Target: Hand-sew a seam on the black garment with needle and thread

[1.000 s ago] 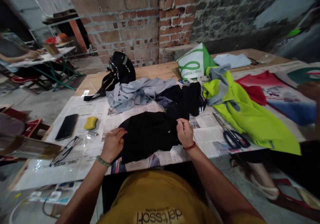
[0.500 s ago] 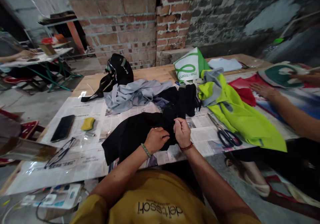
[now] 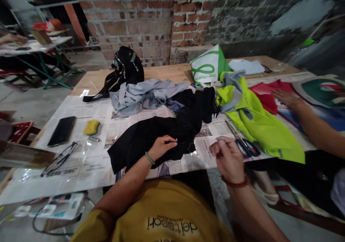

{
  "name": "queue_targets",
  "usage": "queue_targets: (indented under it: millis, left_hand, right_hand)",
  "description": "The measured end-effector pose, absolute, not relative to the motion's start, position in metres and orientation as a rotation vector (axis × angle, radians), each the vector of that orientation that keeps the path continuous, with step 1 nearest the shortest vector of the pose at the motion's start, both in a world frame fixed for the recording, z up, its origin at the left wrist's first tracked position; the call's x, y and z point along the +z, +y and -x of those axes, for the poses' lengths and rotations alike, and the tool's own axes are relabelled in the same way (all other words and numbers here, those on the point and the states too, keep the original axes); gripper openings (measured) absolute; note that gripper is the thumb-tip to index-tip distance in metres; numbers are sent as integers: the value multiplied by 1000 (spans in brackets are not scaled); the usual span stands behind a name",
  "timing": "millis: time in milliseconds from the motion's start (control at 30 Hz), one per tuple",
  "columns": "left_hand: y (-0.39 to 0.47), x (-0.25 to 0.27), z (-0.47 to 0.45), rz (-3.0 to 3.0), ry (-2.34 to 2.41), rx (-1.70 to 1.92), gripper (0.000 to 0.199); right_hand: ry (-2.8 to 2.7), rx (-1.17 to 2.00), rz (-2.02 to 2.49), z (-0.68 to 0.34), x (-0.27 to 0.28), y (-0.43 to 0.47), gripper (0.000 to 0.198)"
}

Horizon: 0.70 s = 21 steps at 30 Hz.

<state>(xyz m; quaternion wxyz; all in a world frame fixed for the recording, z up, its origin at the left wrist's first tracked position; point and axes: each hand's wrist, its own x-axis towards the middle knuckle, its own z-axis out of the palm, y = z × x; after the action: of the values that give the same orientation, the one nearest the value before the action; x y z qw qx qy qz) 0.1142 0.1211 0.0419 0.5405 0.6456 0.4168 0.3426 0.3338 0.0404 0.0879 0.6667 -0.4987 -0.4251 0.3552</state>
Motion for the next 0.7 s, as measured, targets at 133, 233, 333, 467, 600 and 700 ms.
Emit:
queue_targets:
  millis: [133,233,333,467,600,700]
  left_hand:
    - [120,41,-109,-1505,923,847,19]
    - [119,42,-107,-1533,906,869,19]
    - [118,42,-106,-1562,920,882,17]
    - [117,44,-104,-1610,890,908,15]
    - [116,45,-103,-1637,861,953,14]
    - [115,47,-103,-1640,851,1013,13]
  right_hand:
    - [-1307,963,1424,-297,63,23,21]
    - [-1570,867,1520,-279,52,22,21]
    - [-1681,726,1544,-273,49,27,19]
    - [-1700,669,1548,-272,47,34,19]
    - [-1709,671,1539,-269,45,36,20]
    - [-1699,685,1549,-267,43,35,21]
